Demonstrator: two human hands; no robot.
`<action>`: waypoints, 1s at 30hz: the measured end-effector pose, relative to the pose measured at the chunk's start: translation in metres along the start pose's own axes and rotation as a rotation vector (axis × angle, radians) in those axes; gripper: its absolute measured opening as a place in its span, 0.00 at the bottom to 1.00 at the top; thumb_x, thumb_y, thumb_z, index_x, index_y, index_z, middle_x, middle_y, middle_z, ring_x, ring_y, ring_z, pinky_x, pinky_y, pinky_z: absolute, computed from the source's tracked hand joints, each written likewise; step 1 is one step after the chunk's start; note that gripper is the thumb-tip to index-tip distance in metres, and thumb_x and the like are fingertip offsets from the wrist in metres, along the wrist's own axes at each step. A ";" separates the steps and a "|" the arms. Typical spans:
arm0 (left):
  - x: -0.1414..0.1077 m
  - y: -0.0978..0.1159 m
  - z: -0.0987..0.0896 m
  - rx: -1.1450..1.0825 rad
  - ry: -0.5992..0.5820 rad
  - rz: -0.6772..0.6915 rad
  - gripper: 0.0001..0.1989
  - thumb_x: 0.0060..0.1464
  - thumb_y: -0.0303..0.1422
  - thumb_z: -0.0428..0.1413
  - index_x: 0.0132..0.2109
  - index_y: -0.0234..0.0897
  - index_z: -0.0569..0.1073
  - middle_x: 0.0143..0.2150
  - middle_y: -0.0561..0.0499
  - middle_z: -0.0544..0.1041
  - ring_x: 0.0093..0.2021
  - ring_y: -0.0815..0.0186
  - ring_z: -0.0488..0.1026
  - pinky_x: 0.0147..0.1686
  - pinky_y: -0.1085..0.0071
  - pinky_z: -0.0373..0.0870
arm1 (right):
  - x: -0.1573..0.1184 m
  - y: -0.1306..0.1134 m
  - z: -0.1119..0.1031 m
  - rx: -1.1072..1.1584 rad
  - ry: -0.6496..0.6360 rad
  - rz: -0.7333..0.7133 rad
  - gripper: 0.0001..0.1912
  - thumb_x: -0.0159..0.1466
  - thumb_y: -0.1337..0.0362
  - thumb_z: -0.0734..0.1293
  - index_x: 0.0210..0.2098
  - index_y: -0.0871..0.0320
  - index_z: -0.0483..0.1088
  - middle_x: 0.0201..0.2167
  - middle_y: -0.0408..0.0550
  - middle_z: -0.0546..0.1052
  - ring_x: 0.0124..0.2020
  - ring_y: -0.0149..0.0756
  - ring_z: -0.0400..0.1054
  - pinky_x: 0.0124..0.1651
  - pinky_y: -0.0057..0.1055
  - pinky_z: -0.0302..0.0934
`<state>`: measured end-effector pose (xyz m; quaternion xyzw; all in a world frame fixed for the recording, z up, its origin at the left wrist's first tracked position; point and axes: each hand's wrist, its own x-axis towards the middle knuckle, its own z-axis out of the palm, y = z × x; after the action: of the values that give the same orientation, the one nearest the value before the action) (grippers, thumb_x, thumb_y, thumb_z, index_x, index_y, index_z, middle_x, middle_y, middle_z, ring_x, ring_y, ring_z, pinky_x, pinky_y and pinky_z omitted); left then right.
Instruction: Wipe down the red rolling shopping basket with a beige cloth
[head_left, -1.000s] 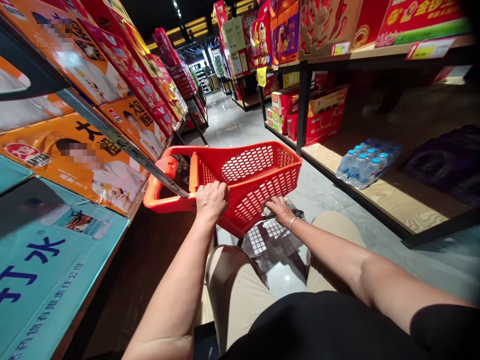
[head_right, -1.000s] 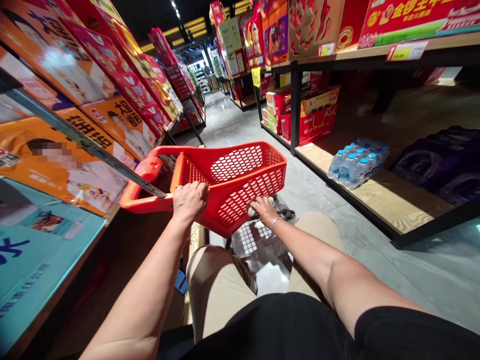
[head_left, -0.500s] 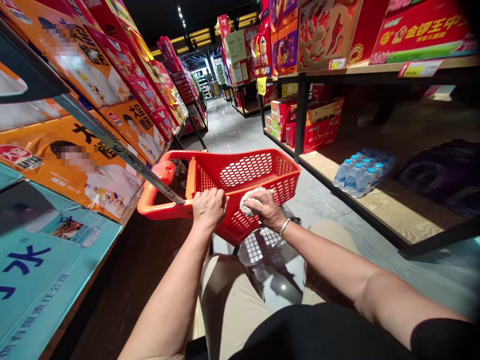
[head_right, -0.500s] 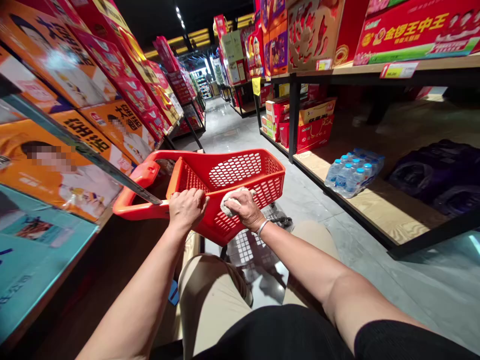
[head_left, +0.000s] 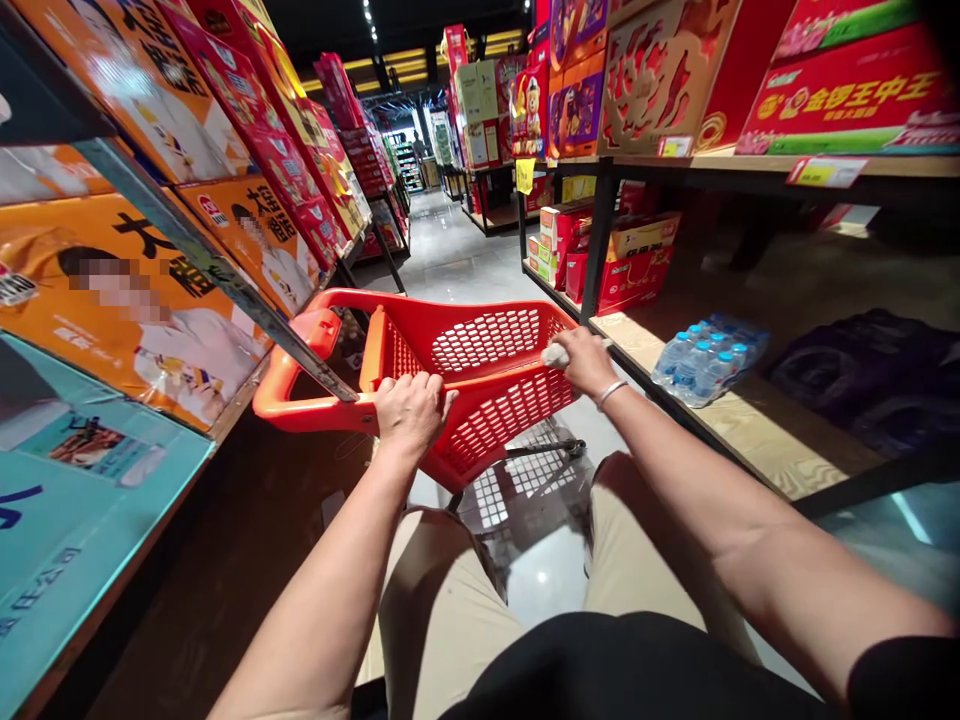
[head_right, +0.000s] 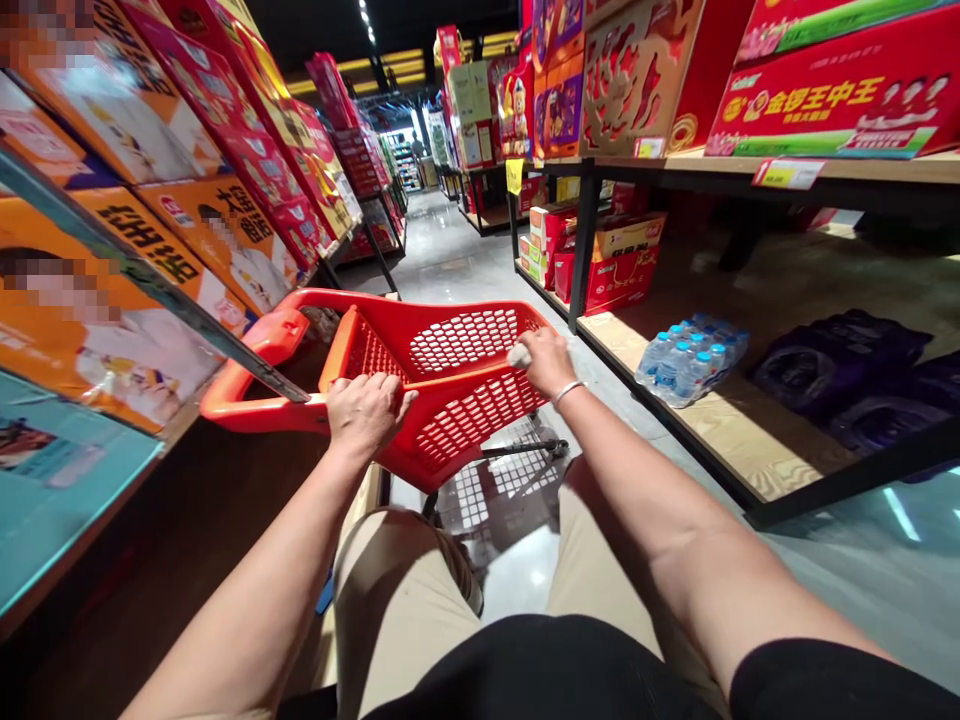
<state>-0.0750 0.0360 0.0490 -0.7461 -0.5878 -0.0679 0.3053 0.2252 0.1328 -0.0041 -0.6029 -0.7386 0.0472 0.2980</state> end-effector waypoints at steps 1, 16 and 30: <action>0.001 0.001 0.000 -0.006 0.003 -0.009 0.17 0.65 0.45 0.49 0.37 0.37 0.73 0.36 0.44 0.78 0.39 0.53 0.73 0.41 0.56 0.56 | -0.004 -0.024 0.003 0.031 -0.017 -0.073 0.27 0.56 0.77 0.64 0.53 0.56 0.75 0.48 0.55 0.72 0.45 0.44 0.64 0.51 0.39 0.58; 0.002 -0.005 0.004 -0.008 -0.029 -0.028 0.17 0.64 0.45 0.49 0.37 0.38 0.73 0.36 0.43 0.78 0.38 0.52 0.73 0.42 0.55 0.57 | 0.011 0.014 -0.005 0.140 -0.144 -0.318 0.31 0.49 0.75 0.74 0.52 0.49 0.76 0.49 0.46 0.73 0.51 0.43 0.67 0.53 0.39 0.60; 0.041 0.059 0.015 -0.163 -0.265 0.113 0.27 0.65 0.44 0.49 0.68 0.44 0.65 0.53 0.42 0.77 0.52 0.52 0.70 0.51 0.54 0.57 | -0.014 -0.022 0.036 0.232 0.047 -0.487 0.32 0.56 0.78 0.65 0.57 0.49 0.72 0.58 0.49 0.71 0.56 0.43 0.65 0.58 0.42 0.59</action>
<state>-0.0120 0.0713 0.0340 -0.8026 -0.5727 0.0008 0.1666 0.1892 0.1242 -0.0293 -0.3704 -0.8444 0.0444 0.3846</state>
